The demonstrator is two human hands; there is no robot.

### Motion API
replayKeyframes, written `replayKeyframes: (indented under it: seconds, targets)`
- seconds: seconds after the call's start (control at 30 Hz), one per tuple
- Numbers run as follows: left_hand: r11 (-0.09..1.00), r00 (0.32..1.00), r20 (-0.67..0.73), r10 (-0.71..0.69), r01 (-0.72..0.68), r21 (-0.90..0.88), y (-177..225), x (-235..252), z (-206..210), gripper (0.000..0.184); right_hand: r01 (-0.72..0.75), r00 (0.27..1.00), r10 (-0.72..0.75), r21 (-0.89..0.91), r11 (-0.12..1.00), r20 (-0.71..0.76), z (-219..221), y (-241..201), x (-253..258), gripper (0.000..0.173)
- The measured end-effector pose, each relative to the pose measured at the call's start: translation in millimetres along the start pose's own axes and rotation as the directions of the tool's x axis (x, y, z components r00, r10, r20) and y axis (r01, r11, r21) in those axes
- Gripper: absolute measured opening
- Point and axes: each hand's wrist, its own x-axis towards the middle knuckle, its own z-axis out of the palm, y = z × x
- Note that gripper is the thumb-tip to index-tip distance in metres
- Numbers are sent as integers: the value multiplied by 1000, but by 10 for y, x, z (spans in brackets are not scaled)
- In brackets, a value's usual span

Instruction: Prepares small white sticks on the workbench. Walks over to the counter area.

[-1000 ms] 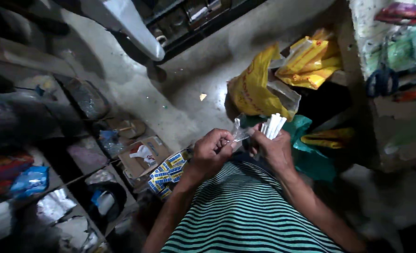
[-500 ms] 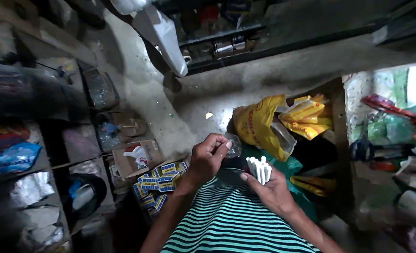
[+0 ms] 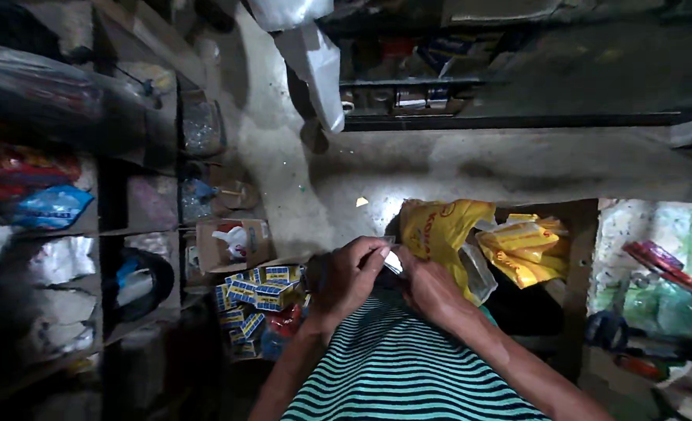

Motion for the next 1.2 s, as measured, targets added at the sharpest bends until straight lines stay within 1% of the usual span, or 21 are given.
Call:
replayKeyframes:
  seconds: [0.03,0.1,0.13,0.17,0.2,0.27,0.33,0.43,0.47,0.53,0.6,0.73,0.83,0.93,0.97,1.03,1.07,1.1,1.13,1.17,1.2]
  targets:
    - [990,995,-16,99,-97,99,-67,3,33,23,-63,996,65,-23,998,67,-62,-66,64,49]
    - [895,929,-54,365,-334,297,-294,29,127,21,-158,974,164,-52,986,155,-122,-147,220,50]
    - [847,900,-47,434,-389,362,-388,49,156,20,-189,964,198,-65,980,179,-125,-164,310,50]
    - [825,890,-26,456,-411,389,-469,69,172,19,-212,952,222,-67,975,209,-123,-173,404,51]
    - [831,896,-2,444,-411,375,-550,94,179,18,-219,947,224,-47,975,230,-105,-154,502,51]
    - [912,941,49,335,-337,235,-719,147,161,21,-221,949,196,74,973,248,-56,-82,691,49]
    - [988,978,151,142,-148,33,-822,229,35,25,-258,942,190,238,936,276,-45,-53,852,46]
    - [970,942,330,-61,133,-202,-921,459,-284,27,-356,919,203,492,794,337,-162,-200,1011,54]
    - [952,924,371,-91,190,-241,-923,538,-401,27,-357,924,197,553,753,329,-190,-264,1057,56]
    - [932,908,405,-109,235,-275,-889,680,-622,28,-347,936,215,632,693,279,-233,-460,1139,53]
    - [923,889,437,-135,273,-270,-816,838,-832,29,-332,943,259,642,691,209,-315,-710,1242,51]
    - [911,904,399,-151,284,-300,-739,1126,-1101,27,-288,941,336,432,854,-37,-464,-1048,1508,57]
    - [927,937,331,-113,220,-305,-630,1293,-1240,28,-196,943,272,344,918,-189,-550,-1239,1689,55]
    - [933,954,297,-45,147,-330,-496,1400,-1327,31,-9,917,169,405,914,-361,-652,-1303,1918,43]
    - [934,954,301,-1,109,-341,-466,1425,-1354,32,59,903,129,417,907,-409,-704,-1294,2005,39]
    - [950,945,302,125,-26,-311,-419,1512,-1448,36,163,884,52,411,897,-465,-870,-1275,2173,35]
    - [960,939,284,193,-122,-250,-380,1557,-1532,38,192,877,25,399,897,-479,-982,-1277,2246,35]
    - [956,934,223,280,-249,-154,-341,1602,-1622,36,210,871,4,379,901,-491,-1110,-1287,2304,35]
    - [927,920,118,373,-373,-27,-314,1663,-1716,33,221,867,-17,354,909,-499,-1259,-1309,2346,36]
    - [891,899,16,438,-437,124,-279,1751,-1823,33,240,863,-49,322,916,-503,-1410,-1329,2377,36]
    - [863,884,-50,466,-441,245,-234,1864,-1932,37,272,860,-97,289,918,-502,-1547,-1356,2391,36]
